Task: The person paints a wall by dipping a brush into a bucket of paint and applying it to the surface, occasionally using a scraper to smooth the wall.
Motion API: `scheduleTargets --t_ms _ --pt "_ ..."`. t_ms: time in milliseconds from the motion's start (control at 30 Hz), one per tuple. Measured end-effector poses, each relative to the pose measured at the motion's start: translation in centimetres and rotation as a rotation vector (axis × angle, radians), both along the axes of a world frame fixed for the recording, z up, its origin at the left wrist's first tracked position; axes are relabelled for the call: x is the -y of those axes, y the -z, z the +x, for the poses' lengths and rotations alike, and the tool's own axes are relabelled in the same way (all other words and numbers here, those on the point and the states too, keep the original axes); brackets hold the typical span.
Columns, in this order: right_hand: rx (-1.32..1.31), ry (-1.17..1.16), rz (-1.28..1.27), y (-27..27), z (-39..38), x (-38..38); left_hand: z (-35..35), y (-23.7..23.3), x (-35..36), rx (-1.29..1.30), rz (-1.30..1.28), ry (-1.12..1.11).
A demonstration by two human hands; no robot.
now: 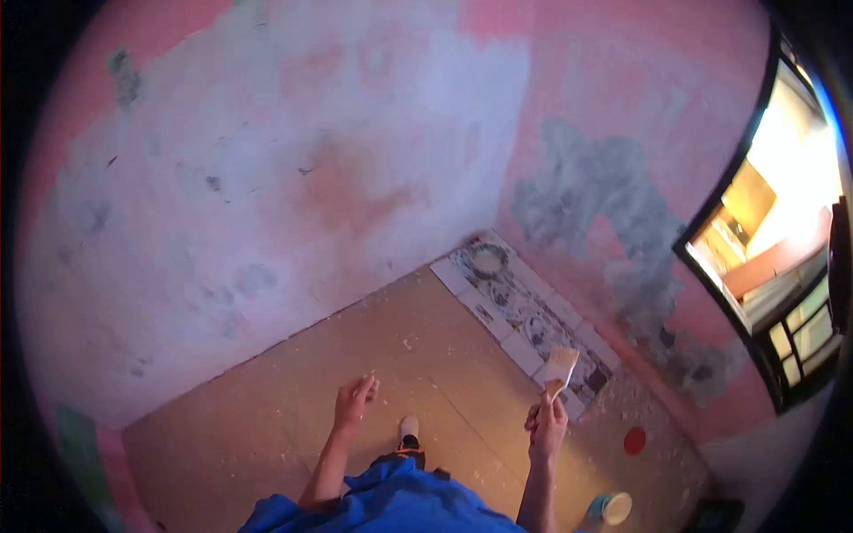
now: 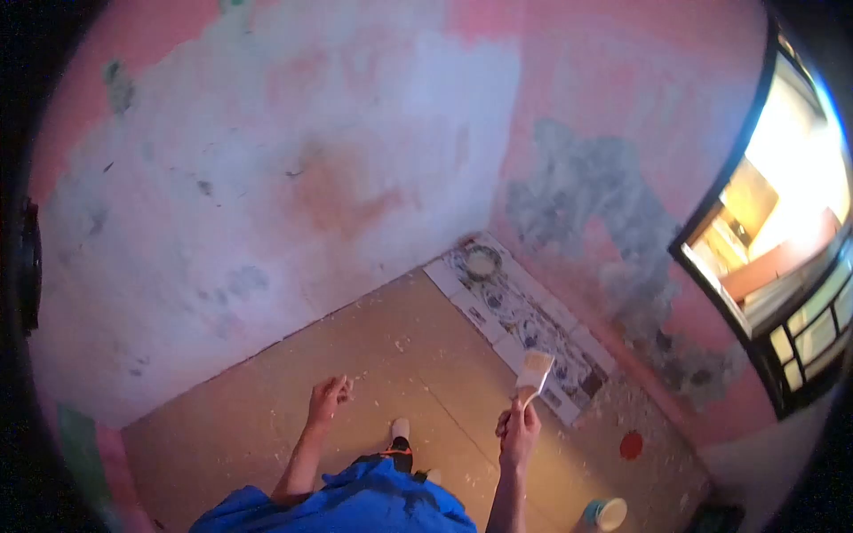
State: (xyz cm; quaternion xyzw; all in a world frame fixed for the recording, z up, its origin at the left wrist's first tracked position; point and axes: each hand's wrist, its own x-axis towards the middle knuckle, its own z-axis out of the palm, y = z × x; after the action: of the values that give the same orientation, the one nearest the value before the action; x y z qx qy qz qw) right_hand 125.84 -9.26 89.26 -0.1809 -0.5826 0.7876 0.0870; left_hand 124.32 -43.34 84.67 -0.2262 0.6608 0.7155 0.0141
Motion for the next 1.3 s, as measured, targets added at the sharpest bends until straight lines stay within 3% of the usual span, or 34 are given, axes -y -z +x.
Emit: scheduleTargets --t_ms 100,433,600,800,867,933,1000,1167,1233,1300 --pt "-0.005 0.132 -0.146 -2.4 -1.0 -0.4 -4.4 -3.0 -2.6 -0.112 -0.044 0.078" --pt "0.03 0.247 -0.058 -0.9 -3.5 -0.1 -15.8 -1.4 -7.7 -0.257 0.106 0.431" --pt "0.013 0.278 -0.076 -1.1 -6.9 -3.1 -20.9 -0.9 -12.7 -0.231 0.06 0.484" --pt "0.05 0.243 0.017 2.0 -11.1 -11.9 -25.3 -0.6 -19.4 -0.304 -0.077 0.559" --pt "0.059 0.302 -0.167 -0.7 -13.7 -13.2 -26.7 -1.4 -20.9 -0.359 -0.112 0.547" --pt "0.213 0.172 0.049 0.9 -16.7 -17.5 -27.8 -1.7 -20.4 -0.408 -0.138 0.438" --pt "0.195 -0.021 0.122 1.7 -21.9 -19.3 -27.6 -3.4 -19.7 -0.352 -0.217 0.463" --pt "0.089 -0.279 0.388 2.8 -31.2 -23.1 -28.3 -4.2 -17.3 -0.23 -0.204 0.2" --pt "0.113 -0.017 0.196 1.9 -34.3 -19.9 -28.8 -2.6 -16.9 -0.196 -0.161 0.096" --pt "0.048 -0.132 0.057 2.7 -38.0 -18.2 -31.1 -1.2 -16.5 -0.198 -0.126 0.065"
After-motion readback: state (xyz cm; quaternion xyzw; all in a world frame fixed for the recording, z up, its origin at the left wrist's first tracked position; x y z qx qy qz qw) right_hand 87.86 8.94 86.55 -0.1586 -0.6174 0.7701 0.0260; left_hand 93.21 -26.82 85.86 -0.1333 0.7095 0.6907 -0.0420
